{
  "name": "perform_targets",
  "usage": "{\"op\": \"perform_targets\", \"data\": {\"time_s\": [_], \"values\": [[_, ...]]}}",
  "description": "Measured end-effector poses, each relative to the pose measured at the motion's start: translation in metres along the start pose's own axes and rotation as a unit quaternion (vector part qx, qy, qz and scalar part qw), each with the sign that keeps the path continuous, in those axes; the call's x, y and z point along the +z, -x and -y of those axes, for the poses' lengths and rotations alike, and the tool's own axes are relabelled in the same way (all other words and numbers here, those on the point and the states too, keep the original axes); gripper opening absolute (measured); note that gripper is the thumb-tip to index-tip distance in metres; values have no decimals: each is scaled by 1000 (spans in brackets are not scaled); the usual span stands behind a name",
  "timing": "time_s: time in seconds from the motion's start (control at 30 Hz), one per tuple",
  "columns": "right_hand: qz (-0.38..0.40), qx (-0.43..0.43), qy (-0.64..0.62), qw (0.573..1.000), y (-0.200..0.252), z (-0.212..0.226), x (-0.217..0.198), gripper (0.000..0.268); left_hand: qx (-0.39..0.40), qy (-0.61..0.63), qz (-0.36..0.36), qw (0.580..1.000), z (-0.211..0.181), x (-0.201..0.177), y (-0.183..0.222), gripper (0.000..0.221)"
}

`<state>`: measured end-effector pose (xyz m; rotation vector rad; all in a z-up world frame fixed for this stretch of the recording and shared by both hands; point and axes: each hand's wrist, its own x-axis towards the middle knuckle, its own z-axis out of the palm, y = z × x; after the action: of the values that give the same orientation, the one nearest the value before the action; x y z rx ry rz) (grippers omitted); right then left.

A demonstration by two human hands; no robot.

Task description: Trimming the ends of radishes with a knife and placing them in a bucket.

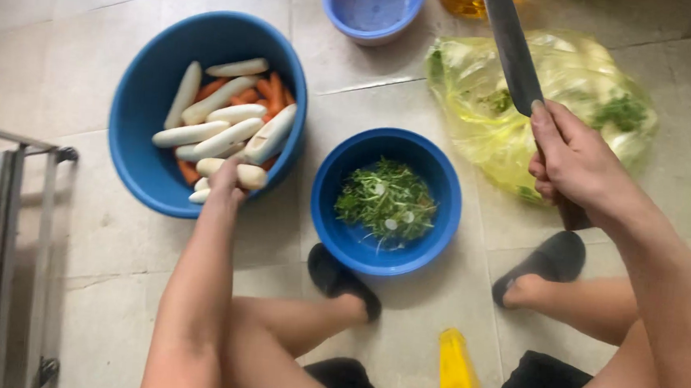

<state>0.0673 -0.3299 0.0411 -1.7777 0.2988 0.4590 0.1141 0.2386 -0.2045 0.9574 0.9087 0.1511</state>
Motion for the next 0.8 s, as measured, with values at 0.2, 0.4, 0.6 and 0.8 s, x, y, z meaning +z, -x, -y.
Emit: {"op": "perform_targets", "data": {"time_s": [0.2, 0.4, 0.6, 0.8], "values": [[-67, -9, -7, 998, 5, 32, -49, 32, 119, -83, -62, 988, 35, 53, -90, 58], [-145, -31, -15, 989, 5, 17, -108, 34, 394, -443, 128, 795, 171, 250, 9, 24], [-186, 10, -13, 982, 19, 19, -124, 35, 450, -524, 463, 556, 435, 349, 48, 55], [-171, -8, -1, 985, 32, 7, -146, 45, 174, -711, 526, 433, 451, 399, 137, 76]]}}
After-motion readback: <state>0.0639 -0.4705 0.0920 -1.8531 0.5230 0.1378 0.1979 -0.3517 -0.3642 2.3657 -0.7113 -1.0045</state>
